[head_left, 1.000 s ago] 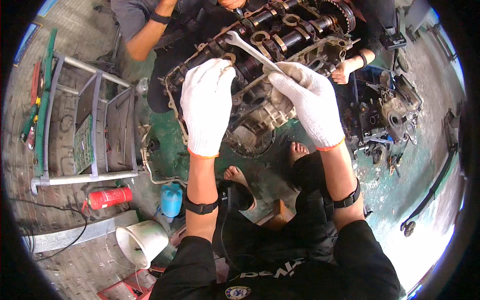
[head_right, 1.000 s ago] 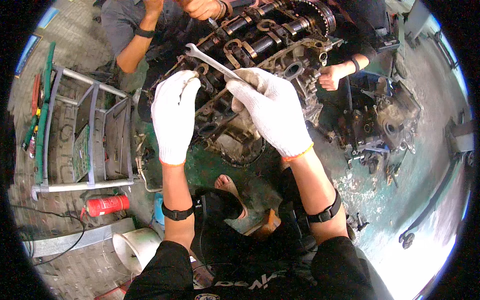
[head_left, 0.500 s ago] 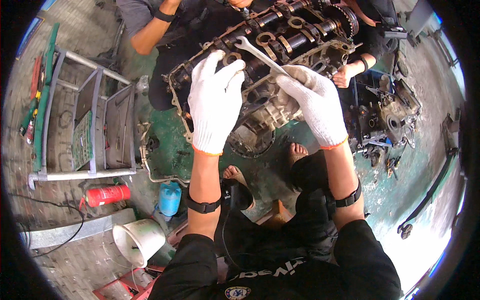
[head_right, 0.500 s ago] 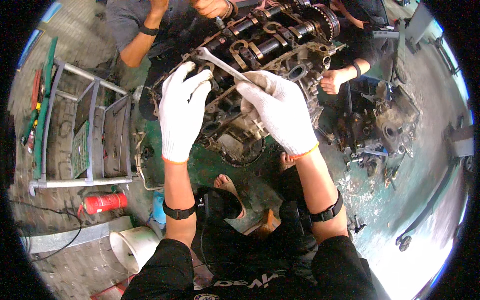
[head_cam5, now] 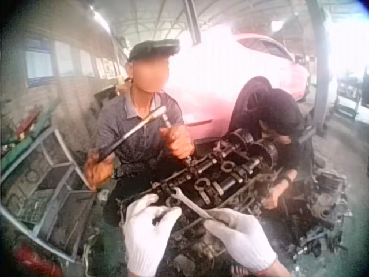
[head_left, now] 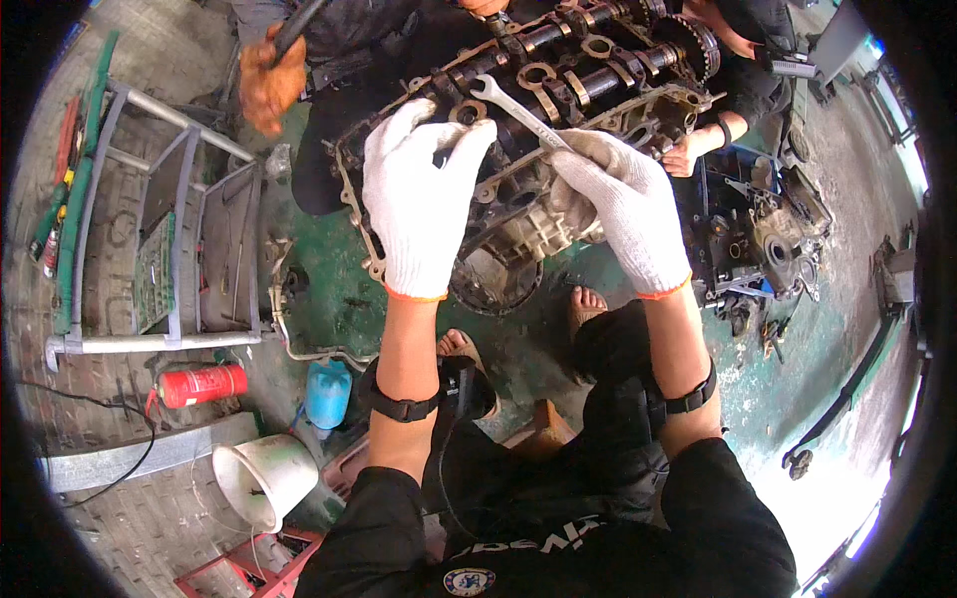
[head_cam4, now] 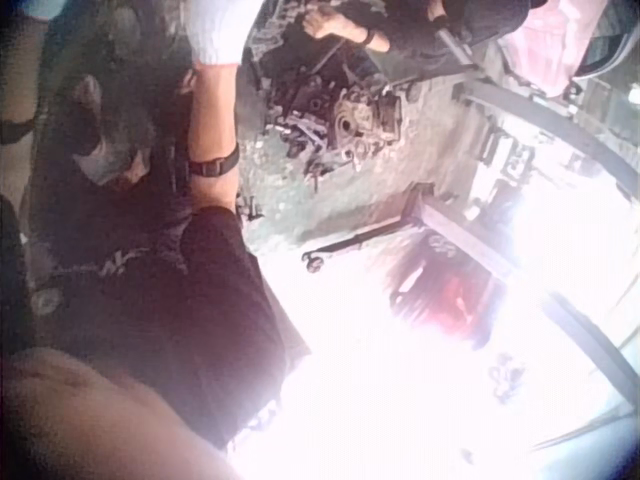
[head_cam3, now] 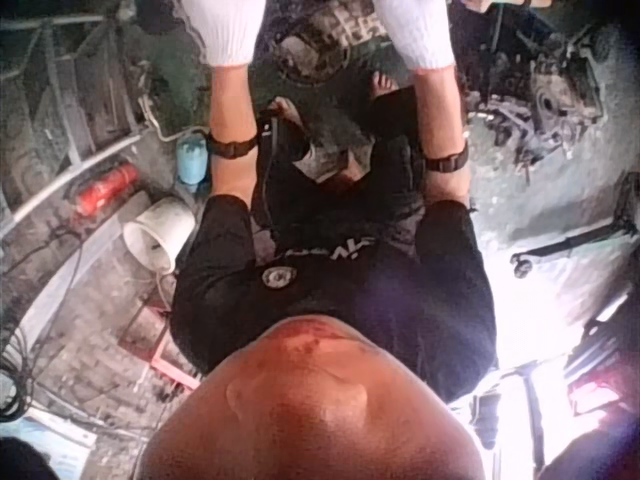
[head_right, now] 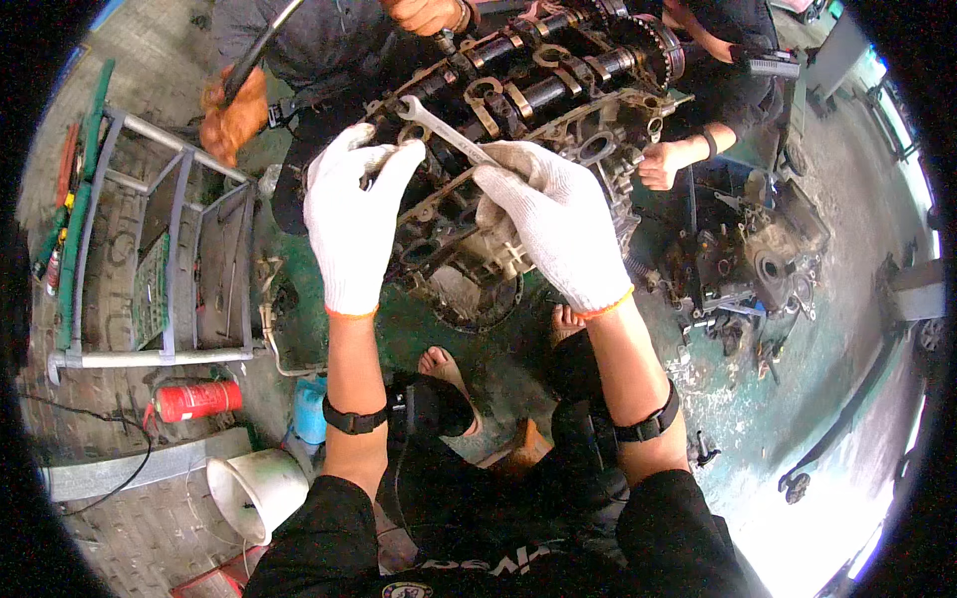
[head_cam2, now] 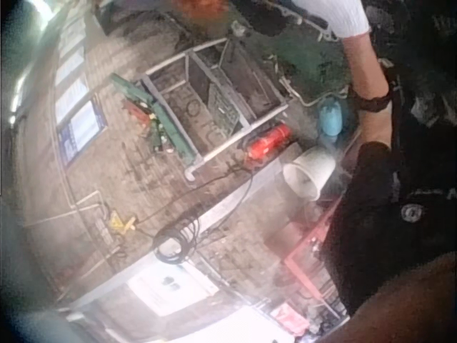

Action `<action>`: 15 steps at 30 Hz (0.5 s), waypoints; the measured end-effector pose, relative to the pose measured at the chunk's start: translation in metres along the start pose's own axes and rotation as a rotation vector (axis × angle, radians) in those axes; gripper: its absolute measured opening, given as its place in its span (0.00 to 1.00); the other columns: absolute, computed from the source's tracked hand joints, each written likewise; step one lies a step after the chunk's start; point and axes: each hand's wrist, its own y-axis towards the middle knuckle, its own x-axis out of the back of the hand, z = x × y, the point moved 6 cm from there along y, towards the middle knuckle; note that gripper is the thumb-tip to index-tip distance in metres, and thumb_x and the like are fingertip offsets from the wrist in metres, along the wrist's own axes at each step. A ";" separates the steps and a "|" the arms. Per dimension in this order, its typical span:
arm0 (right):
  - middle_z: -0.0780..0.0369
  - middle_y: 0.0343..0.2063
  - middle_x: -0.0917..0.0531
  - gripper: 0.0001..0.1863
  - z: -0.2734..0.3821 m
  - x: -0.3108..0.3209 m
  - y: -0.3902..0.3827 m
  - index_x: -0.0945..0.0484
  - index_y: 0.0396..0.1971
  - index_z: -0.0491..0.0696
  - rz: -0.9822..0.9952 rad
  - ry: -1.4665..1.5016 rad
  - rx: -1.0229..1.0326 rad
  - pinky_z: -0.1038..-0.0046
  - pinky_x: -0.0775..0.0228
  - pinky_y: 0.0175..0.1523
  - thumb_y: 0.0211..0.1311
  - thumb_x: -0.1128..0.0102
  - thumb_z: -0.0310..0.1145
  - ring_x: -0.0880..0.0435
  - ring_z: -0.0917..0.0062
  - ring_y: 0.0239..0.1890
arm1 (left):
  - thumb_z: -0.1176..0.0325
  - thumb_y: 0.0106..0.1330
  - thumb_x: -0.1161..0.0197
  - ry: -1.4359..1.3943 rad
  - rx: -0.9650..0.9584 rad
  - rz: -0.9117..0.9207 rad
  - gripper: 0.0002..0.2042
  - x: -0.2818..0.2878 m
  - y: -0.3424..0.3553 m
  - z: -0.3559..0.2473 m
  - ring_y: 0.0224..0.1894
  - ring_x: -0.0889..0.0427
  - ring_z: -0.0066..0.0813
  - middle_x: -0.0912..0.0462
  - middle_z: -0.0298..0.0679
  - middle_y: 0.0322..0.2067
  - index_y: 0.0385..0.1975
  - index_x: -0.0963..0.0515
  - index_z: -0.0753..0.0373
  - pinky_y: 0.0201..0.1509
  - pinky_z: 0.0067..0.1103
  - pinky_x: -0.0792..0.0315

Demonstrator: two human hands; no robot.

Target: The person uses a wrench to loosen and remove bolts from a disassembled engine block while two coworkers assist with other parts. The person repeatedly repositions the wrench and removes fasteners from the engine assembly.

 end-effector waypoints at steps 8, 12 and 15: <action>0.65 0.23 0.17 0.16 -0.001 0.007 -0.001 0.20 0.51 0.38 -0.022 -0.023 -0.013 0.84 0.32 0.27 0.69 0.40 0.33 0.24 0.88 0.21 | 0.64 0.63 0.35 -0.116 -0.125 0.142 0.10 -0.015 0.005 -0.004 0.55 0.22 0.45 0.17 0.45 0.49 0.35 0.14 0.66 0.60 0.33 0.28; 0.65 0.22 0.17 0.17 -0.001 0.009 -0.001 0.21 0.52 0.38 -0.022 -0.021 -0.013 0.85 0.34 0.27 0.69 0.40 0.33 0.25 0.89 0.21 | 0.65 0.65 0.38 -0.082 -0.221 0.196 0.11 -0.016 0.007 -0.004 0.54 0.22 0.45 0.16 0.44 0.48 0.40 0.15 0.64 0.60 0.33 0.29; 0.66 0.22 0.17 0.17 0.001 0.010 0.000 0.21 0.52 0.37 -0.028 0.017 0.003 0.85 0.35 0.26 0.69 0.41 0.32 0.25 0.90 0.20 | 0.65 0.62 0.33 -0.174 -0.108 0.106 0.11 -0.011 0.004 0.001 0.53 0.21 0.44 0.16 0.44 0.47 0.38 0.15 0.65 0.60 0.32 0.28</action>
